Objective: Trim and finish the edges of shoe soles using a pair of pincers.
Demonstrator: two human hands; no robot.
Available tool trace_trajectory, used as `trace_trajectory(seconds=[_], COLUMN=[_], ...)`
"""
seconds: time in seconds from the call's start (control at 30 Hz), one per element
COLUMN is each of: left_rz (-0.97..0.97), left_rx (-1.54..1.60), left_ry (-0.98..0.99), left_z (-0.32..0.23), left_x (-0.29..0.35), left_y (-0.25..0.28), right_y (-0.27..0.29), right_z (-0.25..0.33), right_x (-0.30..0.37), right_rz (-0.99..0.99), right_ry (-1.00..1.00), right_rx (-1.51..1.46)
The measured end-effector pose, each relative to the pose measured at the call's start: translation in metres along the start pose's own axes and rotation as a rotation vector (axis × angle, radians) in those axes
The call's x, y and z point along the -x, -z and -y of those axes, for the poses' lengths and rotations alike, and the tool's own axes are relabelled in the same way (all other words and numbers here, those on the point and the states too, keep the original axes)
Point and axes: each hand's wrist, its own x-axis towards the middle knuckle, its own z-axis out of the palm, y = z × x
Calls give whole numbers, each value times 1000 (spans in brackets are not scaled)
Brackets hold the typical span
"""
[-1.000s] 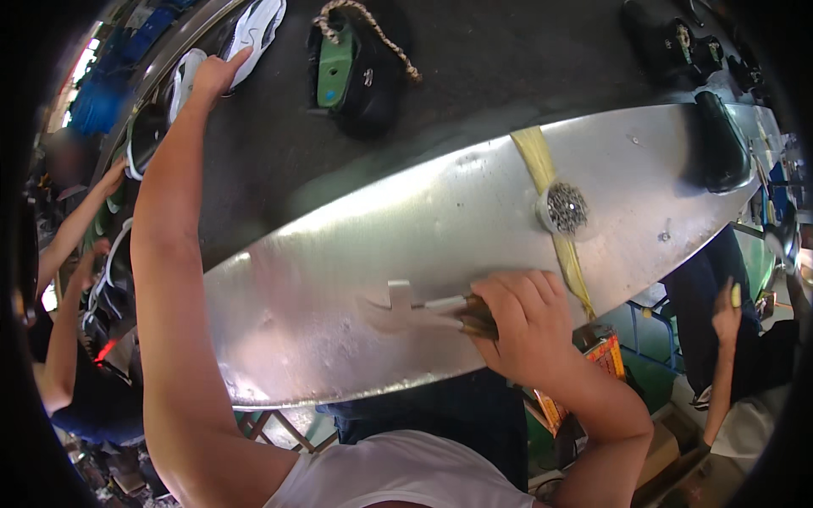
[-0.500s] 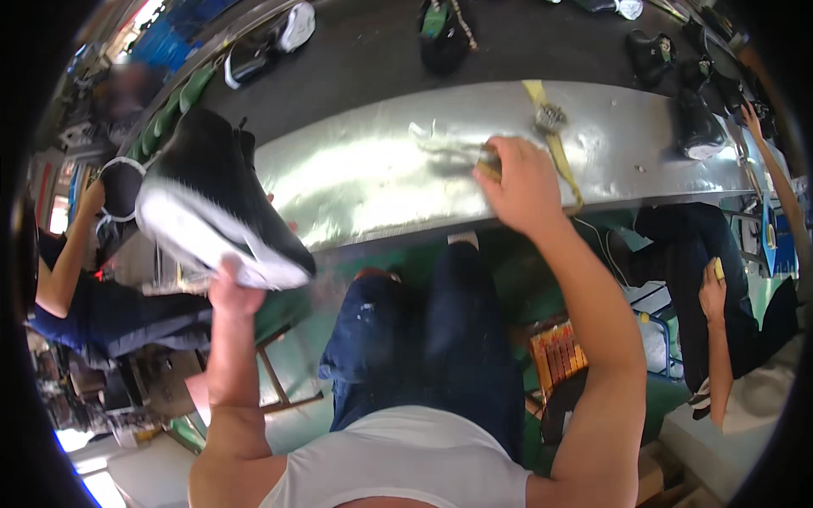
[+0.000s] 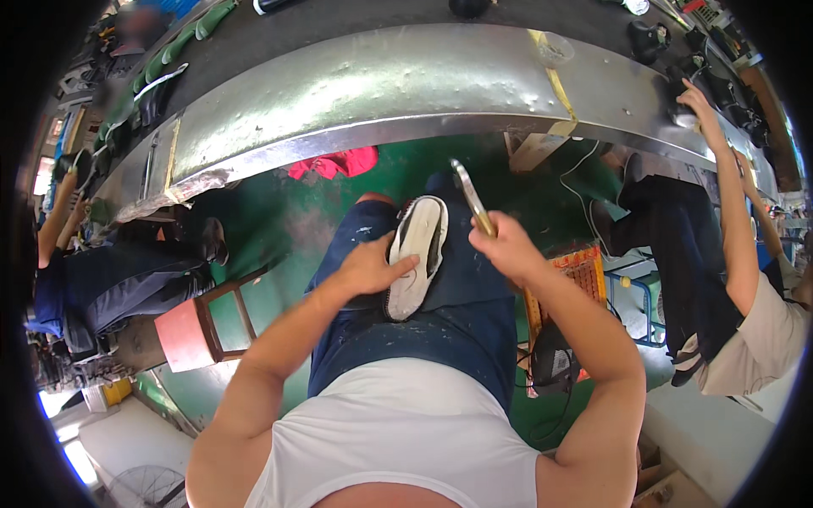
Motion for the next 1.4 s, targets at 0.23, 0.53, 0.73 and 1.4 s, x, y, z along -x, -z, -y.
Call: trace_trajectory(seconds=[0.23, 0.53, 0.73, 1.4], left_rz=[48, -155, -226, 16], left_rx=[695, 644, 596, 1042], left_ry=[-185, -672, -605, -201], left_z=[-7, 15, 27, 17], left_x=[-90, -22, -17, -77], left_y=[7, 19, 14, -5], right_y=[-28, -42, -51, -39], right_z=[-12, 24, 29, 4], right_x=[32, 56, 44, 16], right_rz=[57, 379, 436, 218], right_ry=[-119, -119, -204, -227], right_rx=[65, 27, -252, 448])
